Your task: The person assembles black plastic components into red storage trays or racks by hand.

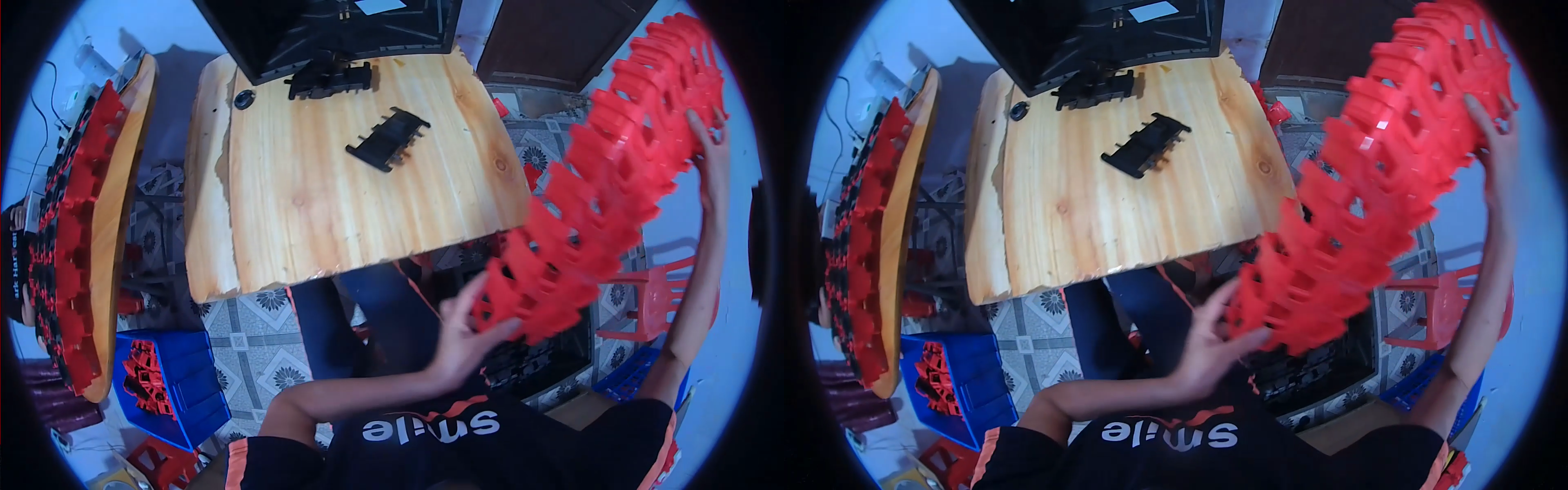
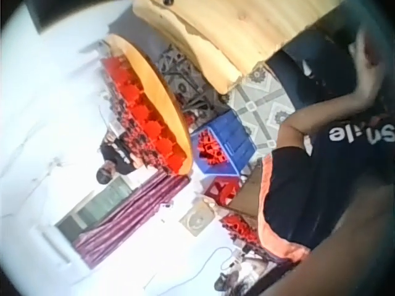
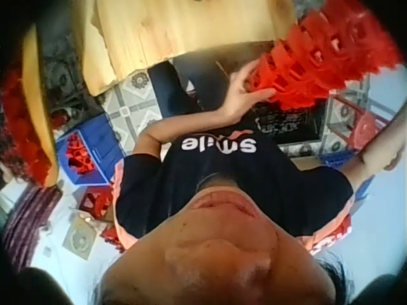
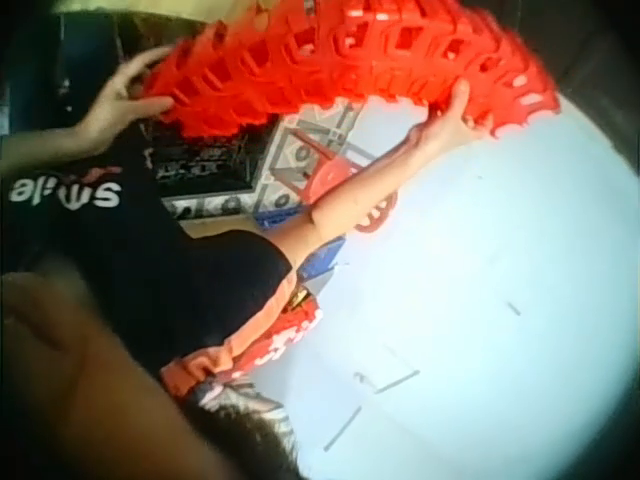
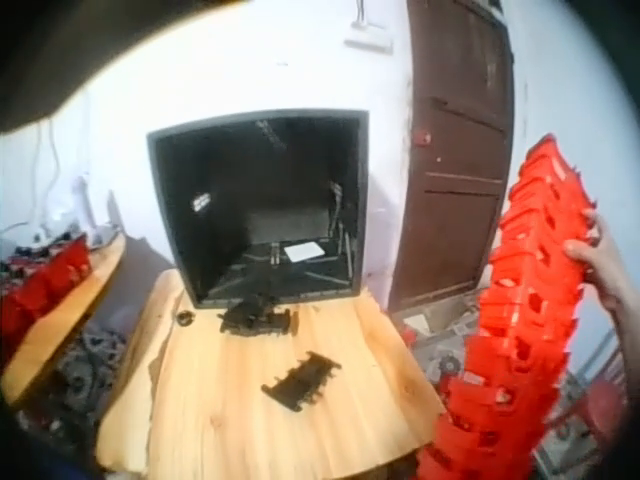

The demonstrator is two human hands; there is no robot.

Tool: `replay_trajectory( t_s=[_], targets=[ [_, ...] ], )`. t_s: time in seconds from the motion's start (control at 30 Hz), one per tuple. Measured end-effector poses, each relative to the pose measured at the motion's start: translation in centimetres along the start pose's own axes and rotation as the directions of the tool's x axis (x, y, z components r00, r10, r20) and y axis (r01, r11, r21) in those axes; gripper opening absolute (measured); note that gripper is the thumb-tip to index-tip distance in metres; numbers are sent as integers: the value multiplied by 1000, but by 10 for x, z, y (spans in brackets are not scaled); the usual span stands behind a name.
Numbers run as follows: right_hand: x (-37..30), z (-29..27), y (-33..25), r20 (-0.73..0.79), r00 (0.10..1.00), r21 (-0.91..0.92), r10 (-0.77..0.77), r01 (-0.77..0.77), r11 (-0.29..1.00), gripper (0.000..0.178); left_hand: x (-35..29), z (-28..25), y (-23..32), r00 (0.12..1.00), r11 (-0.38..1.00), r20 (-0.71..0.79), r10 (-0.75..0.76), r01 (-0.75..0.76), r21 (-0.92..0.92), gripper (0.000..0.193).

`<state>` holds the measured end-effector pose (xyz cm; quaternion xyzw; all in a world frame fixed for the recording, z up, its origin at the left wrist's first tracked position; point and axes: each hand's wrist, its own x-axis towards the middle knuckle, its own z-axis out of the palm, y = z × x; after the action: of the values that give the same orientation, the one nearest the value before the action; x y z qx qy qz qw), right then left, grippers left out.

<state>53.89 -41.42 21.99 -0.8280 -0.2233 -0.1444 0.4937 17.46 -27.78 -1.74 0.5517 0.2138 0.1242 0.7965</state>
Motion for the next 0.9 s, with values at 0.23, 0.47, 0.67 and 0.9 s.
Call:
replay_trajectory(
  t_s=[0.23, 0.47, 0.67, 0.9],
  targets=[
    [-136, 110, -21, 32, 957, 397, 289, -277, 875, 103, -68, -168, 51, 973, 993, -227, -32, 58, 107, 72],
    [-221, 172, -40, 185, 837, 396, 516, -544, 740, 99, -80, -285, 115, 957, 919, -287, 34, 83, 385, 81],
    [-238, 196, -42, 463, 671, 369, 578, -739, 563, 94, -44, -367, 145, 944, 975, -331, -2, 76, 211, 82],
    [-227, 216, -47, 648, 555, 325, 523, -821, 469, 84, 32, -423, 162, 920, 978, -384, 74, 9, 208, 49]
  ],
)
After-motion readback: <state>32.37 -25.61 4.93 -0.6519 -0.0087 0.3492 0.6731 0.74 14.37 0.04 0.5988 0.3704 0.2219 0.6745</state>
